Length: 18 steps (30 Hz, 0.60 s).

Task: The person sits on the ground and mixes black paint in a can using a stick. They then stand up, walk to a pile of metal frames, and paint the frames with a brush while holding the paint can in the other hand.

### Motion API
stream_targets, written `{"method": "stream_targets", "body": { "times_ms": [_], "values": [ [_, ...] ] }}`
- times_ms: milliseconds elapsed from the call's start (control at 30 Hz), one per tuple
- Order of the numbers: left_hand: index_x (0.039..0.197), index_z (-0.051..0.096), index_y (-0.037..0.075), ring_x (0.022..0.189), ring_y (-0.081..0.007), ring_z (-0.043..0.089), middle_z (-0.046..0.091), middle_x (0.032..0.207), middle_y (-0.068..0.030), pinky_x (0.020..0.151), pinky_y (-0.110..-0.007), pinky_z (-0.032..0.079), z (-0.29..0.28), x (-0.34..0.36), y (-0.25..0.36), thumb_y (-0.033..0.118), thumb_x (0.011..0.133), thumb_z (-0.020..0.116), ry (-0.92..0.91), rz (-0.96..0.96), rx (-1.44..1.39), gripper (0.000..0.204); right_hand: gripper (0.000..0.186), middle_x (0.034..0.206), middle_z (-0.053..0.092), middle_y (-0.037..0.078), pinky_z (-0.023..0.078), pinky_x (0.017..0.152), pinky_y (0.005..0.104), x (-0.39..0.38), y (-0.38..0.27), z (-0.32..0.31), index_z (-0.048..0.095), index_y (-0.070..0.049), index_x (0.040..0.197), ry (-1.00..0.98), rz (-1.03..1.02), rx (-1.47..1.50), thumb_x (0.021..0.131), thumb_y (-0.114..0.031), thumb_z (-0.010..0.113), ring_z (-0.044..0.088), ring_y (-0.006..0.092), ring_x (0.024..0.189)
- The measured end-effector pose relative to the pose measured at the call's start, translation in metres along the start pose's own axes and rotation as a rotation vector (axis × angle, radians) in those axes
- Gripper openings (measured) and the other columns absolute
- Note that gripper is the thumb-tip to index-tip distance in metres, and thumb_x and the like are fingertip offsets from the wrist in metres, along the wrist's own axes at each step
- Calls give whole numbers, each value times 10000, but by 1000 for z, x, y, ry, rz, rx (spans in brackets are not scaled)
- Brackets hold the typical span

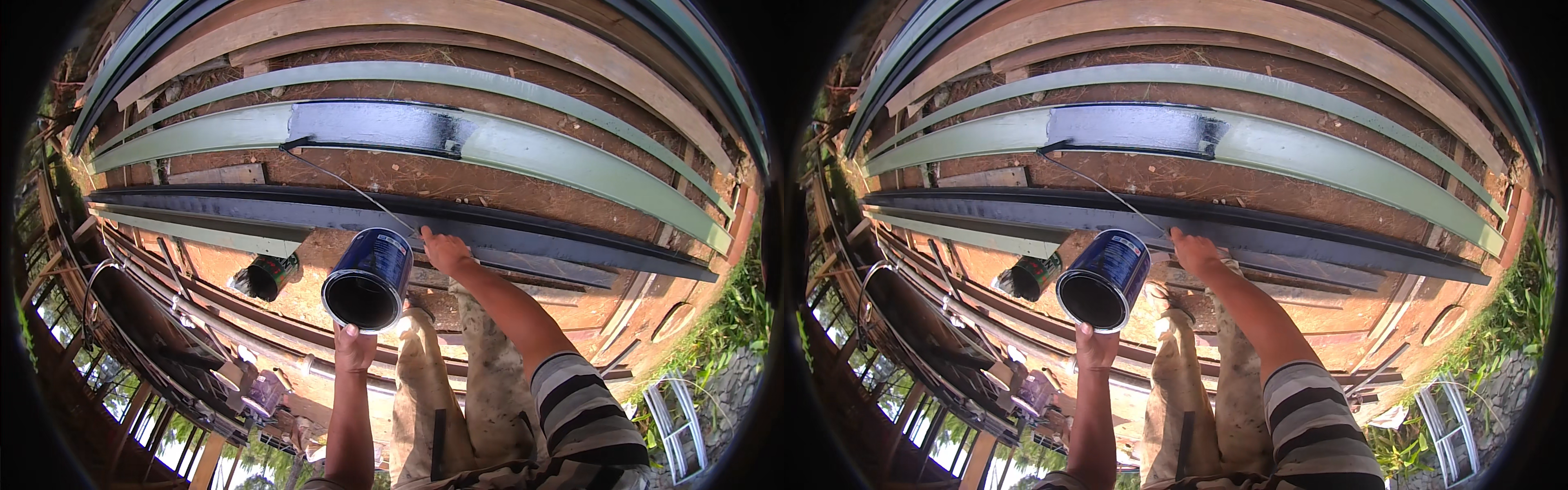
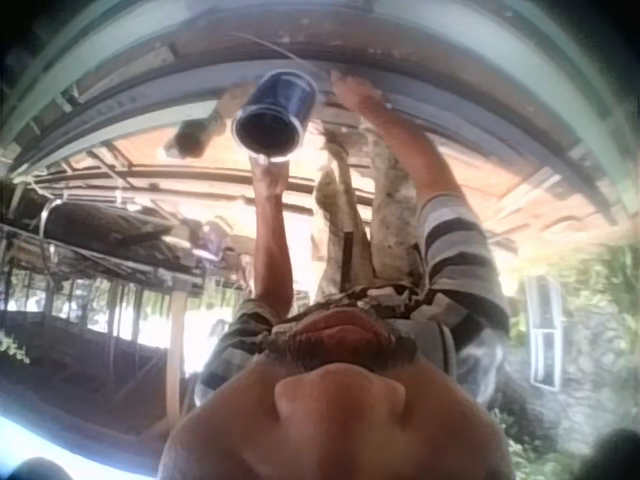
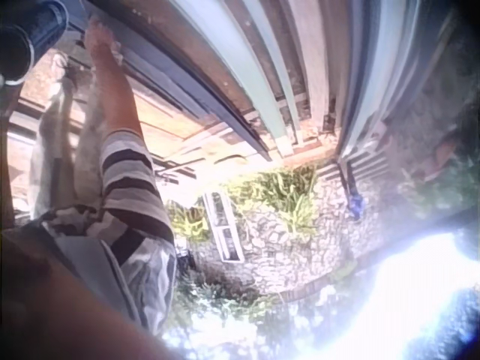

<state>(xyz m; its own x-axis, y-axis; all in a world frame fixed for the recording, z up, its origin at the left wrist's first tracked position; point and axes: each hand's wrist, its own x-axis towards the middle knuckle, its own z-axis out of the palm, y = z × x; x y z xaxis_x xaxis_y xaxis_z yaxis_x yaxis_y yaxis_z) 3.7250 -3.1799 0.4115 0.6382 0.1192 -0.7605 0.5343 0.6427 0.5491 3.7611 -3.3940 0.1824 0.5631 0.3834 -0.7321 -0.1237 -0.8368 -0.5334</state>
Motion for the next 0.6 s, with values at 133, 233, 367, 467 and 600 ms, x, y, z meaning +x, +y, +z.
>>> {"method": "stream_targets", "body": {
  "times_ms": [133,233,367,467,600],
  "values": [
    [1601,376,72,1399,-278,538,527,1530,-108,1206,-473,434,-18,2,6,321,766,912,9,8,-62,1023,293,1004,761,226,584,842,566,-71,49,6,470,-72,1257,42,59,-54,1037,-247,555,732,475,973],
    [1579,404,61,1386,-281,552,542,1517,-113,1201,-470,446,-17,4,9,314,770,907,6,8,-102,986,391,1057,747,247,585,840,571,-144,119,1,458,-51,1327,-72,180,-168,1043,-297,565,725,471,989],
    [1589,391,68,1386,-292,554,538,1521,-120,1198,-475,451,-17,6,5,311,777,896,15,18,-123,988,488,1001,741,266,581,810,582,-249,190,-26,434,-58,1419,-79,318,-148,1038,-318,595,717,494,919],
    [1595,383,71,1399,-299,541,530,1529,-122,1200,-481,447,2,-2,14,306,782,892,-56,1,-104,988,449,982,740,269,582,784,584,-319,218,-57,452,-61,1371,43,342,-109,1039,-319,609,715,500,905],
    [1581,410,83,1401,-287,546,526,1542,-103,1219,-475,436,4,-8,4,355,752,929,-19,5,-108,1015,482,1077,753,224,581,839,569,-331,219,-89,430,-86,1439,-89,409,-196,1049,-321,590,729,465,962]
  ]
}}
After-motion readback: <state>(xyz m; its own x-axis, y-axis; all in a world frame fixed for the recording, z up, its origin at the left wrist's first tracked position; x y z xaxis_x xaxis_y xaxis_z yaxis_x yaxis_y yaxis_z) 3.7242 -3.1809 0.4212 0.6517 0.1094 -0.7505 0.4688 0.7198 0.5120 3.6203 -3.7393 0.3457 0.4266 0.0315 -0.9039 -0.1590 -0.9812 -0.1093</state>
